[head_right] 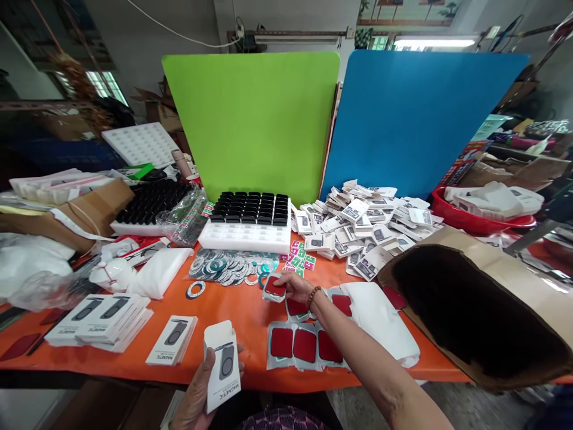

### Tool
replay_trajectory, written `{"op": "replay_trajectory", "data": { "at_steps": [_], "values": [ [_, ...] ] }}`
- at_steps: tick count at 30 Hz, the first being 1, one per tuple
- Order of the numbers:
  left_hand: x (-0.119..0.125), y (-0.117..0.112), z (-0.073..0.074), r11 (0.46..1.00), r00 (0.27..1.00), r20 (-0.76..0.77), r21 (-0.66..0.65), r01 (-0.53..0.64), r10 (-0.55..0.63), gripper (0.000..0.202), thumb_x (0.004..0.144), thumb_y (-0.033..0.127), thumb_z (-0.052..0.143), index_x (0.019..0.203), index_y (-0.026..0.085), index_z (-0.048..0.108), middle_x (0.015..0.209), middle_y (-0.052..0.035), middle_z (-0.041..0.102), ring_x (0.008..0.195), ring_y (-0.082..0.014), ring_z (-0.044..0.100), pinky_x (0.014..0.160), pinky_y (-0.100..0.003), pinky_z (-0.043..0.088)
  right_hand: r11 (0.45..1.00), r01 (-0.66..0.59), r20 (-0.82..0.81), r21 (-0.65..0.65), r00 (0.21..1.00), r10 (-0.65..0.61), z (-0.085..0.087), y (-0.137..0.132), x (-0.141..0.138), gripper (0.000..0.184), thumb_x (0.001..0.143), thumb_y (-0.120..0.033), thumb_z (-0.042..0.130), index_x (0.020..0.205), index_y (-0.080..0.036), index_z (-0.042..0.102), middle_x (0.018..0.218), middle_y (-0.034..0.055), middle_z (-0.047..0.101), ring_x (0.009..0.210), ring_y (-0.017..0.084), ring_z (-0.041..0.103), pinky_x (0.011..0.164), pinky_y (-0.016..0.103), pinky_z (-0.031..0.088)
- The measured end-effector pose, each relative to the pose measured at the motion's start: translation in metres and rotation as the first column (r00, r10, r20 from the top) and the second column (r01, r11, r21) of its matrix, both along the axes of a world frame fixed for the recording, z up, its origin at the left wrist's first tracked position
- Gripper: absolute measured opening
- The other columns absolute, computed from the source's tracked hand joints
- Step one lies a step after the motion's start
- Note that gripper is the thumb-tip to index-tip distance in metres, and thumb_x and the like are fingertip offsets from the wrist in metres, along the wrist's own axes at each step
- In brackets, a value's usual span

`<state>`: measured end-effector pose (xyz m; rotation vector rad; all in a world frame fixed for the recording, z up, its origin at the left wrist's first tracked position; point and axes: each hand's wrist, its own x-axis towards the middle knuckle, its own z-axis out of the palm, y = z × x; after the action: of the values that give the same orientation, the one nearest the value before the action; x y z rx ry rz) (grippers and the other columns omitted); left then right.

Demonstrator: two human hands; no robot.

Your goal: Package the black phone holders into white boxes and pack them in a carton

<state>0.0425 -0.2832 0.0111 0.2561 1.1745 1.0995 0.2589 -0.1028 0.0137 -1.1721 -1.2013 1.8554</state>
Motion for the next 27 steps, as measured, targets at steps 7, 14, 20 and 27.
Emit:
{"op": "replay_trajectory", "data": {
  "at_steps": [7,14,20,27],
  "values": [
    [-0.006,0.001,0.000,0.994,0.994,0.053,0.038,0.098,-0.100,0.070,0.059,0.067,0.071,0.104,0.014,0.068,0.088,-0.0111,0.073,0.086,-0.0256,0.068,0.072,-0.032,0.051,0.990,-0.070,-0.359,-0.122,0.933,0.021,0.015,-0.054,-0.010,0.054,0.057,-0.021,0.081,0.105,-0.020,0.057,0.072,-0.0052,0.057,0.058,0.008,0.054,0.057,0.022,0.044],
    [0.009,-0.019,-0.012,0.944,0.938,0.126,0.119,0.308,-0.322,0.063,0.057,0.065,0.075,0.097,0.016,0.070,0.082,-0.0100,0.072,0.081,-0.0257,0.067,0.071,-0.033,0.049,0.979,0.065,-0.283,0.193,0.959,-0.009,0.042,-0.096,-0.021,0.035,0.072,-0.029,0.076,0.105,-0.023,0.064,0.093,-0.0010,0.063,0.082,0.013,0.058,0.075,0.026,0.047],
    [0.016,-0.026,-0.018,0.878,0.880,0.168,0.277,0.389,-0.443,0.071,0.060,0.063,0.074,0.111,0.015,0.065,0.096,-0.0128,0.069,0.092,-0.0293,0.064,0.083,-0.040,0.048,0.894,0.075,-0.082,0.442,0.996,-0.043,0.039,-0.132,-0.026,0.030,0.082,-0.031,0.067,0.111,-0.024,0.060,0.103,0.0018,0.064,0.091,0.017,0.060,0.082,0.030,0.048],
    [0.033,-0.031,-0.019,0.841,0.841,0.200,0.339,0.422,-0.502,0.077,0.057,0.056,0.079,0.121,0.017,0.059,0.098,-0.0117,0.068,0.094,-0.0290,0.063,0.086,-0.041,0.047,0.865,-0.103,0.152,0.492,0.988,0.031,0.029,-0.145,-0.012,0.028,0.083,-0.024,0.065,0.110,-0.023,0.058,0.096,0.0014,0.065,0.085,0.016,0.062,0.077,0.029,0.049]
  ]
}}
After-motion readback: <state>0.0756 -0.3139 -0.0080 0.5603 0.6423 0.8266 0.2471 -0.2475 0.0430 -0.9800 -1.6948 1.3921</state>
